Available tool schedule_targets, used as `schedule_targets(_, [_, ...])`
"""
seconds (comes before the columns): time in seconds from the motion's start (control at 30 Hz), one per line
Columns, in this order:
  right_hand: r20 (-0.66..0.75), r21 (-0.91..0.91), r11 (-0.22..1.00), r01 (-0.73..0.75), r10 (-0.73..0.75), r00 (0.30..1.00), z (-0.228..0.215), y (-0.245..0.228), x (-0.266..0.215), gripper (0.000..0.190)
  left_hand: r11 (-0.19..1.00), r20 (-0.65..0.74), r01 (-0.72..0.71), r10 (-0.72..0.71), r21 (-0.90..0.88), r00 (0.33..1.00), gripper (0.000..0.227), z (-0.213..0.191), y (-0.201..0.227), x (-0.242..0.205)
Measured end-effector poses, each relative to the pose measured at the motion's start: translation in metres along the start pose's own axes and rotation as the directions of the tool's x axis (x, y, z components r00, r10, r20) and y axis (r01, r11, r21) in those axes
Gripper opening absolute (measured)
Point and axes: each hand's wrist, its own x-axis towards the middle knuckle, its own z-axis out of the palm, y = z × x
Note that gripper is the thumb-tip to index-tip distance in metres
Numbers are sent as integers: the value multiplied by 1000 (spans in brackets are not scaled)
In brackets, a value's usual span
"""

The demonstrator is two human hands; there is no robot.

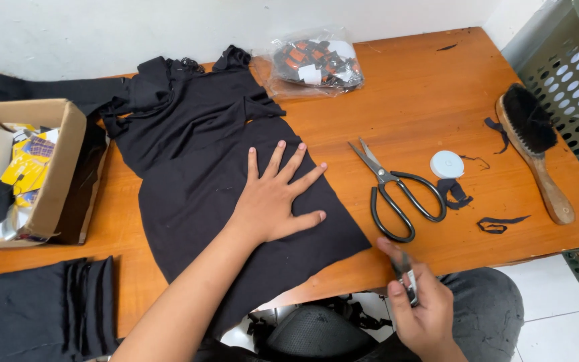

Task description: The person cuts a piece of black fabric using scissors and a small knife on a wooden table. They trim the edges of the fabric, fold it, and place it on a stack of similar fabric pieces.

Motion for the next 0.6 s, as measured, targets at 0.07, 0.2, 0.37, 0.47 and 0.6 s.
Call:
schedule_targets(0.07, [-98, 85, 996, -24, 32, 995, 0, 0, -2, 26, 992, 4, 123, -124, 26, 992, 67, 4, 0, 5])
schedule_targets(0.2, [-44, 45, 995, -91, 93, 995, -6, -19, -5, 44, 958, 74, 284, -285, 31, 956, 72, -1, 4, 13])
schedule_targets(0.37, [-14, 13, 992, -125, 126, 992, -10, 6, -20, 29, 973, -432, 159, -217, -166, 876, 45, -10, 5, 7])
schedule_targets(0.47, [3, -122, 986, -118, 119, 993, -13, 12, -24, 33, 980, -580, -131, 19, -151, 814, 19, -36, 16, -10])
schedule_targets(0.6, [42, -47, 999, 13, -11, 999, -14, 8, -20, 24, 901, -332, -403, 336, -160, 882, 29, -37, 21, -44])
